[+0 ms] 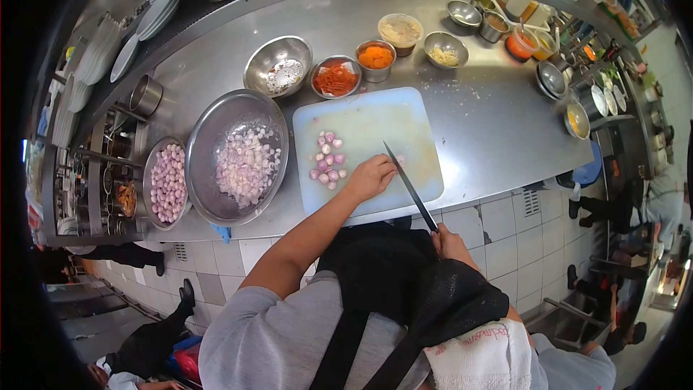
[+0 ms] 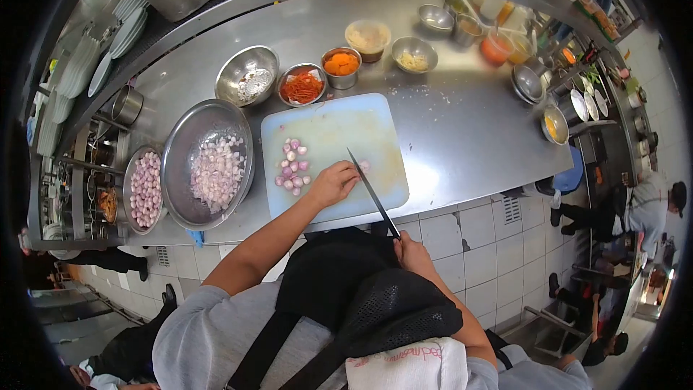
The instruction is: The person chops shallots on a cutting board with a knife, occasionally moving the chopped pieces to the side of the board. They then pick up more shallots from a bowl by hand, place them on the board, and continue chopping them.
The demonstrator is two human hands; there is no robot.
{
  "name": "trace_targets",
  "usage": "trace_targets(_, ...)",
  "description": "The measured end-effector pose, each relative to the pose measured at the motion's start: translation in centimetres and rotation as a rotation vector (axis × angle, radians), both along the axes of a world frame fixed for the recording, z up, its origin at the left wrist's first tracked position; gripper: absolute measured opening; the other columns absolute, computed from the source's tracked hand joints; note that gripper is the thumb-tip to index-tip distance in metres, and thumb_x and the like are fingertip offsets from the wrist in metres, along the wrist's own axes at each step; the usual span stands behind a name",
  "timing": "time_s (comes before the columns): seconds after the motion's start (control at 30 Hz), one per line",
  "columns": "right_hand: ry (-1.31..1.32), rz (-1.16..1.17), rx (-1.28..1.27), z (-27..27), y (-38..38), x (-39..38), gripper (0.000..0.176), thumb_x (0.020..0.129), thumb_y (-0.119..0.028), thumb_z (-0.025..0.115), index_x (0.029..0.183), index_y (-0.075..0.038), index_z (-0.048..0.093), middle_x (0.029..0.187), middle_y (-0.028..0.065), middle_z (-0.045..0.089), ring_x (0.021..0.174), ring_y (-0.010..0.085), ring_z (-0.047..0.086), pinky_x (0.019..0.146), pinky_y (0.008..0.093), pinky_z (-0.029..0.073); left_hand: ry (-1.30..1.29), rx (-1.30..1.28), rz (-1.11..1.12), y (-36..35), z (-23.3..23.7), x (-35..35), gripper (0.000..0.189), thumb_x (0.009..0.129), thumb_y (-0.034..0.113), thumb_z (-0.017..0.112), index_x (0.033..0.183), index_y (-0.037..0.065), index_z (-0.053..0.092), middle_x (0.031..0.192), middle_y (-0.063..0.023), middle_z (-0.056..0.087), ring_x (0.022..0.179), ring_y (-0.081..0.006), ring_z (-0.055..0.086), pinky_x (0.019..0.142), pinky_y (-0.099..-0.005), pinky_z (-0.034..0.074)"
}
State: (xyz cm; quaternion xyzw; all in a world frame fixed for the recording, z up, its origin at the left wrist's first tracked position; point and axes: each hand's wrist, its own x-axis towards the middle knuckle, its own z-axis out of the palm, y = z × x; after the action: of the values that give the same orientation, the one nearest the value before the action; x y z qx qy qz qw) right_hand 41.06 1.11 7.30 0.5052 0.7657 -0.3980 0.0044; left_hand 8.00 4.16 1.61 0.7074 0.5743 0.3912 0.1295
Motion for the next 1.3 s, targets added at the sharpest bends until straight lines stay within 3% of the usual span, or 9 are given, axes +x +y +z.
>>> trace_targets(0.2, 0.114, 0.035, 0.063, -4.5, 1.5, -0.9, 0.028, 0.111, -0.028, 0.061, 0.112, 0.000, 0.059, 0.085, 0.0330, 0.072, 0.085, 0.0570, 0.070, 0.074, 0.0631, 0.055, -0.028, 0.004, -0.003, -0.4, 0.3, -0.1, 0.010, 0.092, 0.007, 0.077, 0.101, 0.008, 0.076, 0.109, -0.0080, 0.071, 0.101, -0.0305, 0.072, 0.087, -0.0428, 0.061)
trace_targets(0.3, 0.124, 0.099, 0.061, -3.7, 4.6, -2.9, 0.030, 0.112, -0.028, 0.060, 0.113, 0.001, 0.060, 0.086, 0.0345, 0.071, 0.085, 0.0568, 0.070, 0.074, 0.0624, 0.054, -0.075, 0.023, 0.031, -0.4, 0.2, 0.5, 0.015, 0.089, 0.005, 0.079, 0.103, 0.007, 0.075, 0.111, -0.0099, 0.071, 0.102, -0.0317, 0.072, 0.088, -0.0417, 0.062)
trace_targets(0.47, 0.116, 0.078, 0.106, 2.4, 6.7, -2.9, 0.031, 0.112, -0.029, 0.059, 0.116, 0.003, 0.062, 0.084, 0.0330, 0.070, 0.083, 0.0546, 0.070, 0.073, 0.0603, 0.053, -0.065, 0.063, 0.135, 0.4, -1.3, 0.7, 0.022, 0.087, 0.003, 0.083, 0.107, 0.006, 0.075, 0.112, -0.0128, 0.071, 0.100, -0.0327, 0.073, 0.087, -0.0411, 0.062)
trace_targets(0.57, 0.169, 0.034, 0.051, 4.4, 7.8, -1.4, 0.029, 0.111, -0.028, 0.062, 0.120, -0.001, 0.064, 0.077, 0.0275, 0.069, 0.075, 0.0505, 0.070, 0.067, 0.0526, 0.051, -0.263, -0.094, 0.153, 0.2, -1.7, 0.9, 0.018, 0.087, 0.005, 0.080, 0.105, 0.004, 0.075, 0.108, -0.0140, 0.071, 0.100, -0.0359, 0.071, 0.090, -0.0442, 0.059)
trace_targets(0.67, 0.271, 0.061, 0.170, 2.6, 9.0, 0.2, 0.027, 0.111, -0.028, 0.063, 0.120, -0.003, 0.064, 0.074, 0.0249, 0.067, 0.071, 0.0475, 0.068, 0.065, 0.0505, 0.050, -0.201, -0.184, 0.188, 2.0, -0.9, 0.3, 0.018, 0.088, 0.003, 0.078, 0.105, 0.003, 0.076, 0.108, -0.0163, 0.072, 0.101, -0.0374, 0.071, 0.091, -0.0457, 0.058)
trace_targets(0.77, 0.206, 0.049, 0.094, 3.3, 9.7, 0.9, 0.027, 0.111, -0.029, 0.063, 0.119, -0.003, 0.065, 0.072, 0.0233, 0.066, 0.069, 0.0451, 0.069, 0.064, 0.0500, 0.050, -0.120, -0.153, 0.199, 2.5, -1.4, 0.6, 0.016, 0.089, 0.000, 0.077, 0.104, 0.002, 0.076, 0.103, -0.0164, 0.073, 0.092, -0.0354, 0.074, 0.082, -0.0442, 0.061)
trace_targets(0.87, 0.177, 0.051, 0.086, 2.2, 10.3, 2.3, 0.027, 0.111, -0.029, 0.064, 0.118, -0.004, 0.065, 0.072, 0.0233, 0.066, 0.070, 0.0448, 0.069, 0.064, 0.0500, 0.050, -0.077, -0.137, 0.234, 3.5, -1.7, 0.8, 0.016, 0.089, -0.002, 0.074, 0.105, 0.002, 0.077, 0.103, -0.0169, 0.074, 0.093, -0.0365, 0.074, 0.084, -0.0446, 0.060)
trace_targets(0.93, 0.174, 0.067, 0.094, 1.6, 11.0, 2.9, 0.027, 0.111, -0.030, 0.064, 0.117, -0.004, 0.066, 0.072, 0.0235, 0.067, 0.070, 0.0449, 0.069, 0.064, 0.0498, 0.050, -0.116, -0.180, 0.265, 4.5, -1.5, 1.0, 0.014, 0.089, 0.000, 0.073, 0.101, 0.003, 0.079, 0.103, -0.0175, 0.074, 0.102, -0.0393, 0.072, 0.092, -0.0484, 0.058)
trace_targets(1.3, 0.212, 0.145, 0.131, 2.1, 13.2, 3.7, 0.028, 0.110, -0.030, 0.065, 0.121, -0.005, 0.067, 0.072, 0.0240, 0.066, 0.069, 0.0475, 0.068, 0.063, 0.0500, 0.050, -0.099, -0.062, 0.400, 4.9, -1.8, 1.4, 0.013, 0.092, 0.001, 0.072, 0.102, 0.002, 0.080, 0.102, -0.0182, 0.076, 0.102, -0.0409, 0.071, 0.093, -0.0487, 0.057)
